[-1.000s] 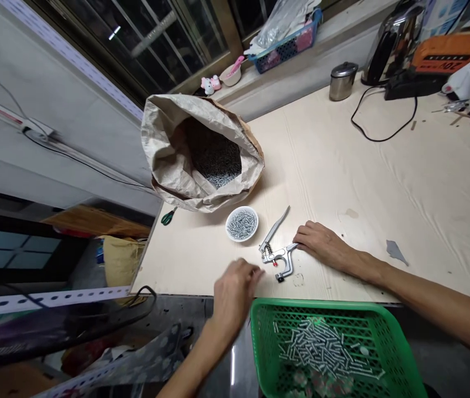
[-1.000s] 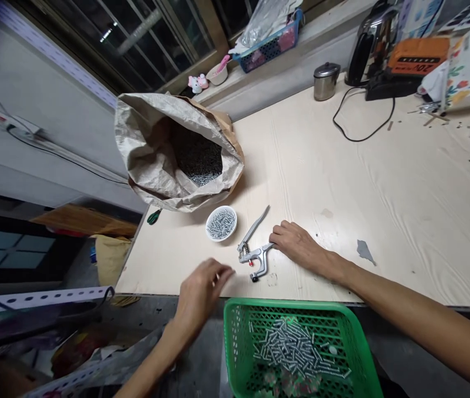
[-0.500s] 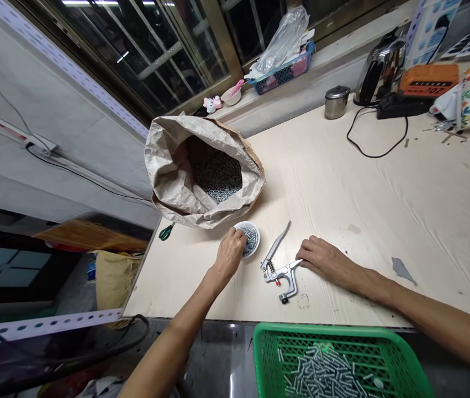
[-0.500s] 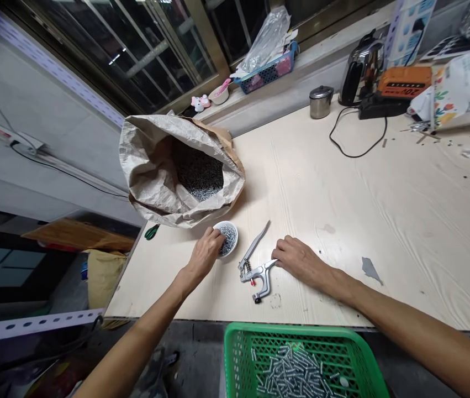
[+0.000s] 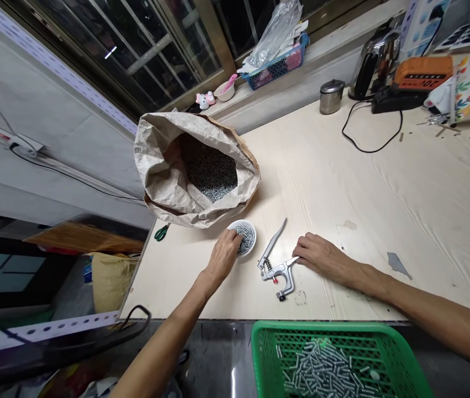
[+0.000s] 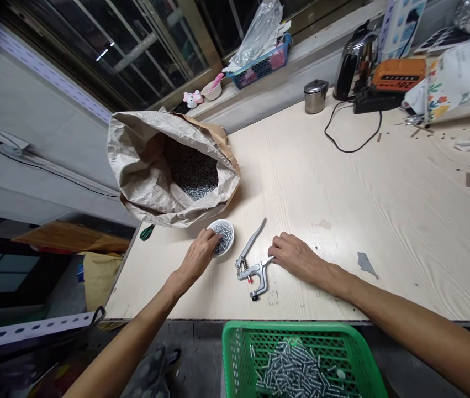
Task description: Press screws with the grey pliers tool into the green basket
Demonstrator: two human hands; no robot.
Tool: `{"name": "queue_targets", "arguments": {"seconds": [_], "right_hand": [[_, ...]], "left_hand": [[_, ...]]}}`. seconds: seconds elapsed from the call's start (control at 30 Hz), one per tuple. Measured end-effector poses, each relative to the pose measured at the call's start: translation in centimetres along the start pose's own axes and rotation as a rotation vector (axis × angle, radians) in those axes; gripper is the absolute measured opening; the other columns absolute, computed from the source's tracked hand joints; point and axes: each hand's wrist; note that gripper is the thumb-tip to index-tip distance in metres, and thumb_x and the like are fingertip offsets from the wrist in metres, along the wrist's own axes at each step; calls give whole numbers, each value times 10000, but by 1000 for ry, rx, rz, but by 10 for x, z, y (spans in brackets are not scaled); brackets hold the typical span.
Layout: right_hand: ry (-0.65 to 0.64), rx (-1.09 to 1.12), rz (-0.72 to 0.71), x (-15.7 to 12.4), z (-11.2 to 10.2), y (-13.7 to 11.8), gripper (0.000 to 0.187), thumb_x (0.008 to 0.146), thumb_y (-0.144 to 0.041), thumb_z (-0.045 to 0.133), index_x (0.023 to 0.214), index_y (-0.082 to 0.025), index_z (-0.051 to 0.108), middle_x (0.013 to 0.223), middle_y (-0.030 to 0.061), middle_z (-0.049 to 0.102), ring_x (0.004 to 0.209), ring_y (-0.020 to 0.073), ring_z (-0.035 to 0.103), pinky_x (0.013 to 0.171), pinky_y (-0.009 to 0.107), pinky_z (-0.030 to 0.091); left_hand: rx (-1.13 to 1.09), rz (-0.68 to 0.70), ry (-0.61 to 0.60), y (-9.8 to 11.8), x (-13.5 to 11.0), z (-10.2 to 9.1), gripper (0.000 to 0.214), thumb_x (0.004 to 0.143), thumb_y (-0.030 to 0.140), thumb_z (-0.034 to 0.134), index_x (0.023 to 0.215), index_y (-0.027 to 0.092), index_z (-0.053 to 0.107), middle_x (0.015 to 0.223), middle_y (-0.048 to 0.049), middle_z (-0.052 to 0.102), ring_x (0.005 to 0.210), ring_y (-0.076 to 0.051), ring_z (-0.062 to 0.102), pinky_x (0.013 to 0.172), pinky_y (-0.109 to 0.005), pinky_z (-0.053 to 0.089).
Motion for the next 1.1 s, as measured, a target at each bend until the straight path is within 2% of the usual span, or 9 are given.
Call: {"name": "queue_targets", "arguments": {"seconds": [0.2, 0.43, 0.53, 0.63, 0.73, 0.8, 0.9, 1.0, 1.1], "right_hand": [[-19, -1, -11, 0, -1, 1, 173, 946, -223, 450, 876, -192, 605, 856, 48, 573, 782, 173, 490, 682, 301, 367], [-40, -16, 0, 1, -2, 0, 133, 923, -216, 499, 862, -181, 612, 862, 50, 574, 791, 177, 490, 680, 303, 369], [-33, -14, 4, 1, -1, 0, 134, 921, -230, 509, 856, -180, 615, 856, 47, 574, 792, 177, 491, 683, 302, 372], [-24, -16, 2, 1, 1, 1, 145, 928, -224, 494, 861, -184, 618, 851, 44, 572, 788, 172, 486, 683, 298, 365], [-21, -36, -7, 1, 2, 2, 165, 937, -224, 475, 858, -188, 614, 850, 42, 569, 779, 167, 468, 673, 294, 342], [-26, -66, -24, 1, 2, 3, 184, 946, -221, 459, 843, -185, 606, 849, 42, 566, 782, 166, 452, 667, 292, 319], [-26, -152, -83, 0, 2, 3, 216, 959, -193, 422, 818, -185, 584, 826, 33, 557, 776, 163, 423, 665, 301, 281], [1, -249, -149, -2, -3, 1, 241, 970, -179, 394, 801, -190, 566, 792, 20, 554, 753, 156, 404, 679, 316, 254], [45, -324, -200, -3, -10, -4, 261, 976, -169, 375, 793, -195, 559, 761, 4, 553, 725, 148, 394, 699, 325, 247]], "left_hand": [[66, 42, -58, 2, 11, -8, 260, 837, -7, 388, 849, 157, 589, 952, -108, 566, 883, -223, 484, 738, -344, 460], [106, 78, -123, 1, 14, -10, 255, 844, -13, 387, 825, 147, 584, 944, -115, 587, 877, -222, 501, 730, -326, 453], [60, 76, -96, -3, 15, -9, 229, 850, 20, 413, 792, 150, 591, 914, -107, 600, 878, -216, 518, 713, -309, 452], [-163, -31, 34, -7, 13, -12, 146, 832, 91, 486, 776, 157, 603, 854, -74, 613, 830, -188, 540, 718, -294, 453], [-570, -287, 153, 1, 2, -16, 83, 786, 193, 551, 743, 157, 612, 750, -27, 617, 689, -143, 551, 648, -266, 450], [-904, -459, 129, 17, -10, -18, 128, 737, 277, 603, 736, 150, 620, 680, -4, 607, 587, -119, 533, 567, -245, 438], [-1328, -617, -2, 51, -31, -12, 268, 642, 352, 696, 771, 122, 649, 632, 0, 605, 500, -95, 503, 497, -230, 422], [-1525, -739, -37, 81, -49, 2, 344, 576, 373, 767, 761, 102, 665, 621, -11, 617, 483, -88, 500, 494, -229, 431], [-1589, -835, 42, 100, -61, 17, 381, 575, 401, 787, 780, 100, 676, 661, -27, 646, 521, -94, 526, 531, -229, 445]]}}
Point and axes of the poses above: each hand's wrist, its own x-axis towards the middle knuckle, its own z-axis out of the palm, y = z × x
